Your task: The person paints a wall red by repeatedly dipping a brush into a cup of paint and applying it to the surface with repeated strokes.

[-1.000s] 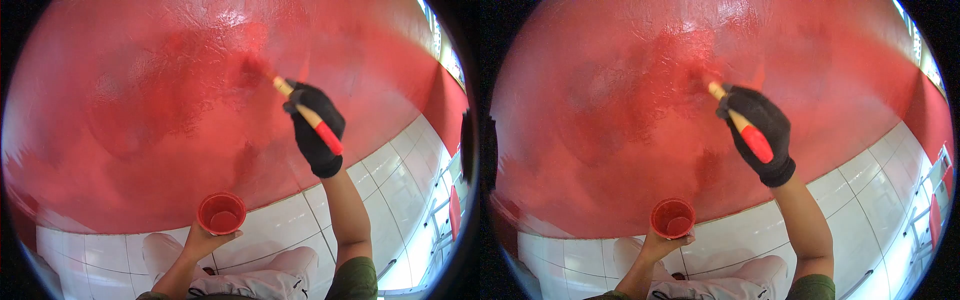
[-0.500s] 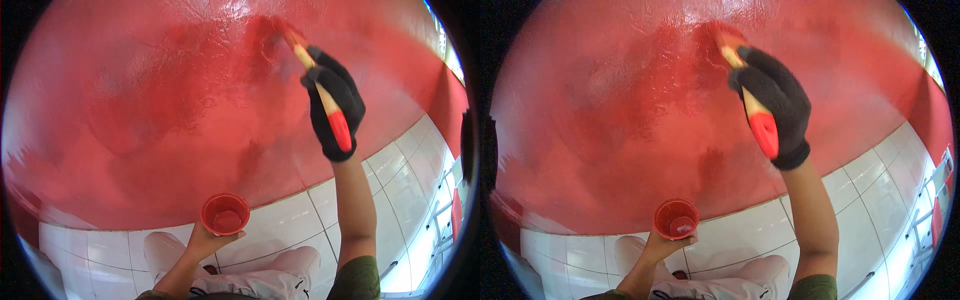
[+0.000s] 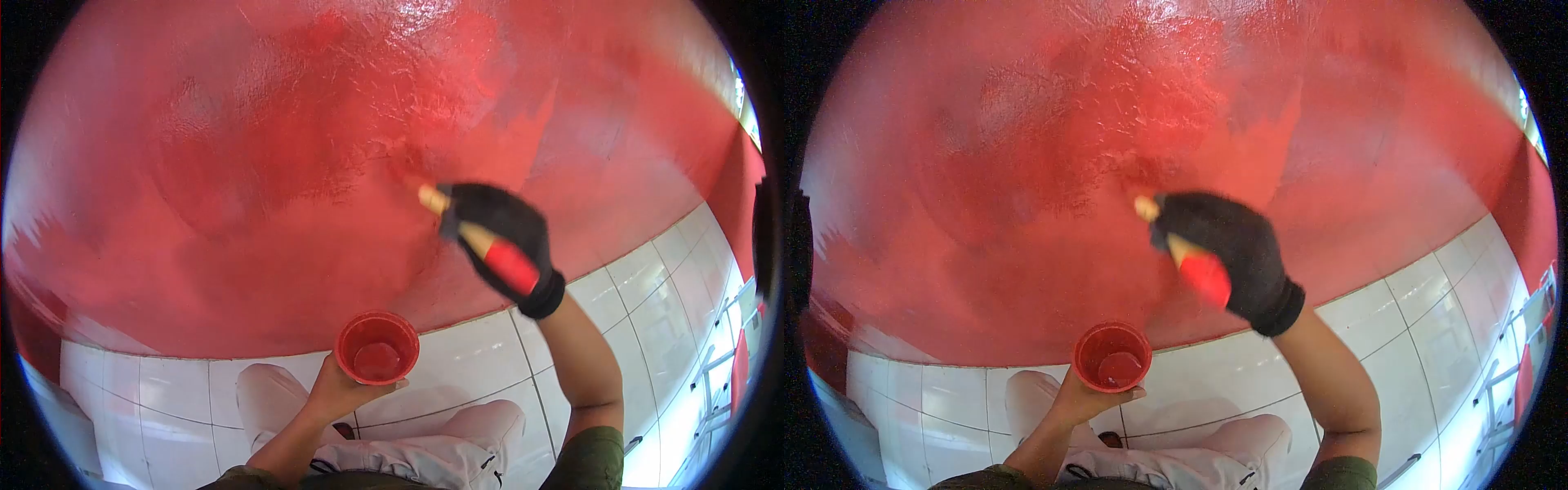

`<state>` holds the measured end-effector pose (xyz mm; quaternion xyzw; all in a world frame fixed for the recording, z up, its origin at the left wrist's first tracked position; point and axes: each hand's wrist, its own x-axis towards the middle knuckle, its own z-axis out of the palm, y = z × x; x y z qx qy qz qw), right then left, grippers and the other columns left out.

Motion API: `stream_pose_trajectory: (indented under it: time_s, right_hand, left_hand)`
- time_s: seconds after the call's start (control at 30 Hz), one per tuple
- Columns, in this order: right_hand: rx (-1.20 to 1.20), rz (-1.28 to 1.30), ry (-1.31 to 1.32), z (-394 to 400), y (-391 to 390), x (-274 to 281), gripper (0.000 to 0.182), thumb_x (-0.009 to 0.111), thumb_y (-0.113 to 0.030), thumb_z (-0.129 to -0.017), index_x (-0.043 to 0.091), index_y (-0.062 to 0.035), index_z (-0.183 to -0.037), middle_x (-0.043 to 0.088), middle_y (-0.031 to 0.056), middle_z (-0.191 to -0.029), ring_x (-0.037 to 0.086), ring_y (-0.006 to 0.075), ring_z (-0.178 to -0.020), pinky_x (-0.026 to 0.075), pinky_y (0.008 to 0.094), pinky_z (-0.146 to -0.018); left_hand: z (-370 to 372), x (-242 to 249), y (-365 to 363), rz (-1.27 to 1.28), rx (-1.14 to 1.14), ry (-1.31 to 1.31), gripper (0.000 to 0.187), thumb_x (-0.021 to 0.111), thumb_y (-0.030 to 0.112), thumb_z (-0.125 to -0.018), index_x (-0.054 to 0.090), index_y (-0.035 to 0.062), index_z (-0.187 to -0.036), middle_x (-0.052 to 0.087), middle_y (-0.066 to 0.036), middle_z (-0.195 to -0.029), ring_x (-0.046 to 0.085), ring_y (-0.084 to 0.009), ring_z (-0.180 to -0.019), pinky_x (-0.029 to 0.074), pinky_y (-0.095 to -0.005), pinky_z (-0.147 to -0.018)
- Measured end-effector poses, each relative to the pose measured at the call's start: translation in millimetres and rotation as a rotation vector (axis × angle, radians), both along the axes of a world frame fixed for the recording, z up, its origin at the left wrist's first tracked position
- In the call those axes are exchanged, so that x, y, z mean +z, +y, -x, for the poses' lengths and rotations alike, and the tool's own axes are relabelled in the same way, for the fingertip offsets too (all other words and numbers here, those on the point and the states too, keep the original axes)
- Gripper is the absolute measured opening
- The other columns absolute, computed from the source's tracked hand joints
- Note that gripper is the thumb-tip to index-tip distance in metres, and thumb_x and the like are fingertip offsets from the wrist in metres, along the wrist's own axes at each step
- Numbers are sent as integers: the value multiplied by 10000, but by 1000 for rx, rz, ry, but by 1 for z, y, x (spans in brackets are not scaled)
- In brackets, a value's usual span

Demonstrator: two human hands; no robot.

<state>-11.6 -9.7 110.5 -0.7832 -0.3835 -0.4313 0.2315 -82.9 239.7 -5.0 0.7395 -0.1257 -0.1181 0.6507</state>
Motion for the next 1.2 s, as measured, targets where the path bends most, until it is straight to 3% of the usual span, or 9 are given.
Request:
stream_pose_trajectory:
  time_s: [0.1, 0.33, 0.5, 0.6, 0.7, 0.9, 1.03, 1.1, 1.2]
  right_hand:
    - [-19, -201, -229, -16, -5, 32, 277, 675, 52, -750, 645, -27, -1013, 661, 126, -939, 649, 266, -822, 522, 333, -742]
    - [215, -340, 252, 4, 13, 17, 216, 693, 81, -723, 653, -18, -911, 659, 128, -919, 651, 260, -857, 519, 316, -745]
    - [44, -498, 55, -7, 18, 39, 186, 689, 78, -725, 664, -5, -890, 657, 121, -935, 646, 249, -828, 513, 315, -718]
    - [-72, -168, -387, -11, 18, 27, 224, 745, -41, -710, 680, -52, -924, 662, 123, -956, 653, 271, -843, 519, 356, -686]
    - [-89, 249, -246, -7, 28, -19, 243, 711, -141, -723, 666, -128, -961, 642, 141, -1014, 644, 304, -895, 512, 380, -652]
    - [-4, -81, 120, 12, 36, -6, 203, 670, 26, -744, 649, -51, -931, 651, 150, -923, 651, 279, -827, 528, 340, -677]
    - [24, -499, -201, -7, 32, 20, 243, 671, 121, -687, 655, -7, -893, 658, 159, -916, 655, 265, -803, 538, 324, -684]
    - [-160, -381, -348, -6, 28, 17, 188, 715, 38, -685, 679, -24, -858, 659, 153, -982, 658, 286, -838, 539, 329, -692]
    - [-217, -182, -34, -2, 44, -8, 269, 714, -140, -724, 670, -82, -983, 660, 156, -981, 661, 298, -859, 527, 388, -711]
  left_hand:
    - [1, -1, -2, 2, -24, 12, 741, 882, 193, -592, 503, 56, -1214, 591, -79, -1168, 569, -186, -1081, 480, -340, -904]
    - [2, 1, 2, 37, -5, -29, 738, 880, 192, -596, 503, 51, -1215, 594, -80, -1166, 572, -188, -1080, 483, -342, -899]
    - [4, -2, 7, 49, -22, -13, 722, 876, 180, -596, 514, 56, -1207, 599, -78, -1162, 574, -186, -1078, 484, -337, -894]
    - [5, 0, 7, 28, 0, -15, 711, 873, 172, -597, 520, 59, -1203, 602, -75, -1158, 578, -186, -1073, 484, -333, -891]
    - [6, -2, 8, 25, 7, -9, 708, 872, 168, -599, 521, 60, -1205, 605, -75, -1152, 581, -185, -1067, 484, -331, -887]
    - [6, -1, 10, 49, 9, -27, 718, 875, 167, -597, 519, 59, -1212, 607, -78, -1148, 582, -181, -1063, 485, -334, -884]
    - [8, -3, 11, 27, 9, -1, 716, 873, 163, -601, 516, 53, -1212, 606, -75, -1149, 583, -181, -1061, 484, -335, -888]
    - [7, -2, 11, 45, 5, -15, 720, 873, 166, -602, 513, 52, -1214, 602, -75, -1155, 581, -181, -1064, 484, -336, -890]
    - [10, -5, 14, 60, 3, -20, 730, 876, 176, -601, 507, 51, -1219, 595, -76, -1167, 576, -180, -1071, 484, -336, -892]
